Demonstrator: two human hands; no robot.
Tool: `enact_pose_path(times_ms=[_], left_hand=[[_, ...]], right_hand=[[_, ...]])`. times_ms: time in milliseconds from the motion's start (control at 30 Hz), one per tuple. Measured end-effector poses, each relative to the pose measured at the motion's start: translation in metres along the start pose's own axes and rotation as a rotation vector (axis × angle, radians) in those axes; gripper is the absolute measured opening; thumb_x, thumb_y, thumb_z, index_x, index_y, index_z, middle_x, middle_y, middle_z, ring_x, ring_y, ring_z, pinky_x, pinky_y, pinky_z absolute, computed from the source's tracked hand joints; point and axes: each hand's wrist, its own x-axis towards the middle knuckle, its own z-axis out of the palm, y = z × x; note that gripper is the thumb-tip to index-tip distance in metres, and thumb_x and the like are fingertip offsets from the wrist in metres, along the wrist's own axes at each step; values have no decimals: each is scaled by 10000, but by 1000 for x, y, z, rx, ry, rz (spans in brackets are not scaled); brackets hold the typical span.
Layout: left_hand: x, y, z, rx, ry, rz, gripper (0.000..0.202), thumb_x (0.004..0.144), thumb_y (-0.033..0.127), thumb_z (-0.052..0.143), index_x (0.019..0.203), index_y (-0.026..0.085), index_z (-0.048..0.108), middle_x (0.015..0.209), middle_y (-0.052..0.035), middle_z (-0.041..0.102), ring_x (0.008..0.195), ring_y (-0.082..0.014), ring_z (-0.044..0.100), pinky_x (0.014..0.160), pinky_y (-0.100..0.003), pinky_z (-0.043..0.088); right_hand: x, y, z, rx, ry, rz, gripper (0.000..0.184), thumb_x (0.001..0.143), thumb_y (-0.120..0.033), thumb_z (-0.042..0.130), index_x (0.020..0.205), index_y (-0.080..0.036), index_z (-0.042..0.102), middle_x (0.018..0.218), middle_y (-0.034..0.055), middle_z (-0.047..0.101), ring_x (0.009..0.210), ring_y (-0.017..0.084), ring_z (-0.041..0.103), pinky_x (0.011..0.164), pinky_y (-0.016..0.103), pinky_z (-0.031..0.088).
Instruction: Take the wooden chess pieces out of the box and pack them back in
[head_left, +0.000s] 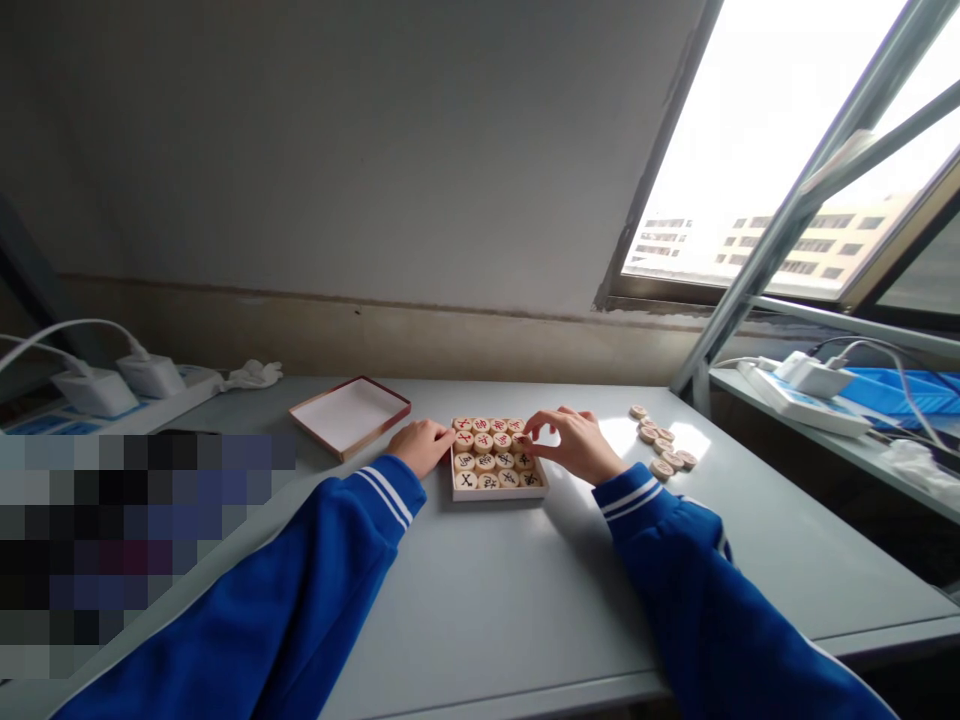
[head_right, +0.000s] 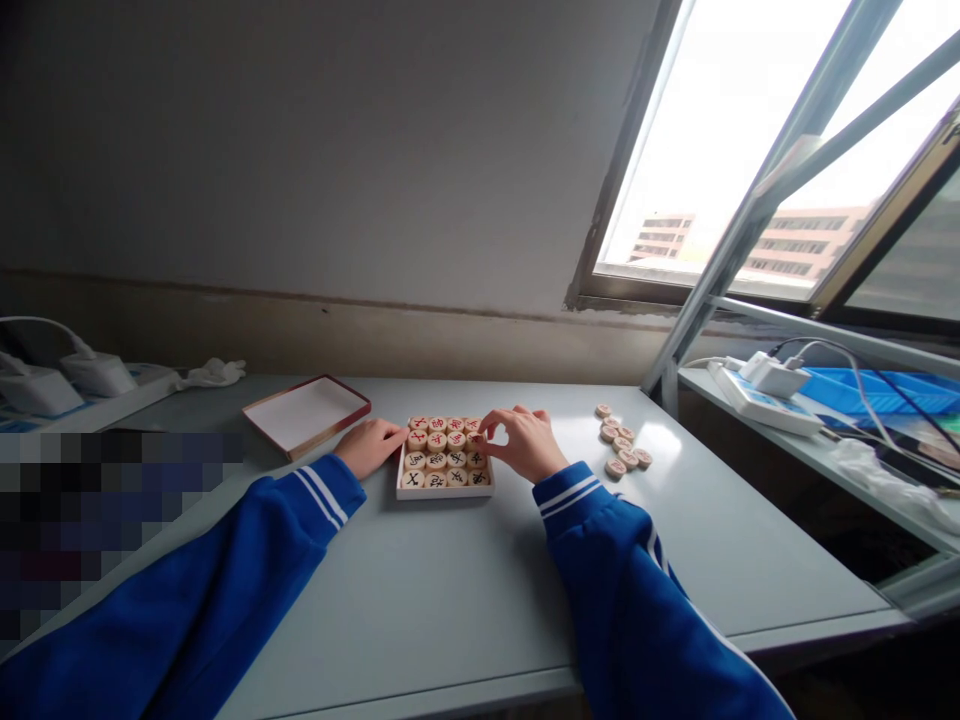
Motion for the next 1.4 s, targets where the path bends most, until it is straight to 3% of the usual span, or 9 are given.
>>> enact_pose_path(times_ms=[433,567,700,833,967,1033,1167,1300,1400], left_hand=[[2,-3,2,23,7,12,427,788,377,303,573,180,615,685,-68,651,653,-175,558,528,-246,290],[1,-1,0,17,-6,0,416,788,375,306,632,187,642,754,-73,668,698,-187,570,540,-247,308],[0,0,0,15,6,-3,420,786,379,303,640,183,644,755,-79,667,697,-188,567,532,-250,303],[-1,0,1,-1,6,-6,427,793,380,301,614,179,633,696,-68,658,632,-171,557,504,-249,288],[-2,0,2,3,16,9,430,801,370,296,613,177,632,694,-73,655,626,-170,555,504,-254,277],[-2,0,2,17,23,13,431,802,365,295,608,180,632,687,-75,654,632,-174,556,515,-257,277],[-2,1,1,23,24,3,431,805,361,295,605,182,632,682,-74,650,639,-174,559,513,-256,271],[-4,3,-1,16,18,-2,426,808,352,299,609,178,632,680,-74,648,630,-169,559,501,-253,261],[-4,4,-2,22,14,-1,423,810,352,304,618,175,637,689,-78,653,654,-176,569,513,-254,270]], right_hand=[[2,7,-9,-11,-40,22,144,730,-395,572,761,-267,628,837,-10,634,816,173,525,739,335,301],[6,39,-20,-20,4,131,190,786,-383,481,841,-264,617,909,-4,625,827,166,533,761,339,345],[5,89,-13,-331,172,425,335,784,-274,458,1111,-220,507,1190,80,496,1093,239,410,875,480,283],[0,127,0,-397,-17,631,352,819,-174,324,1119,-182,508,1273,141,414,1138,279,374,861,619,212],[-2,138,1,-351,-49,545,389,795,-88,304,1068,-204,556,1184,131,504,1073,275,447,816,496,334],[-1,136,-2,-347,-30,499,365,792,-92,328,1035,-197,579,1102,128,557,1038,262,478,791,414,366],[6,109,-7,-225,26,374,256,789,-166,410,969,-178,592,972,93,616,918,233,547,792,395,383],[12,44,-4,241,109,12,237,792,-344,464,940,-198,578,881,42,639,764,162,588,711,315,456],[11,-15,3,346,47,-198,198,795,-334,483,900,-199,582,872,32,626,747,137,576,688,278,461]])
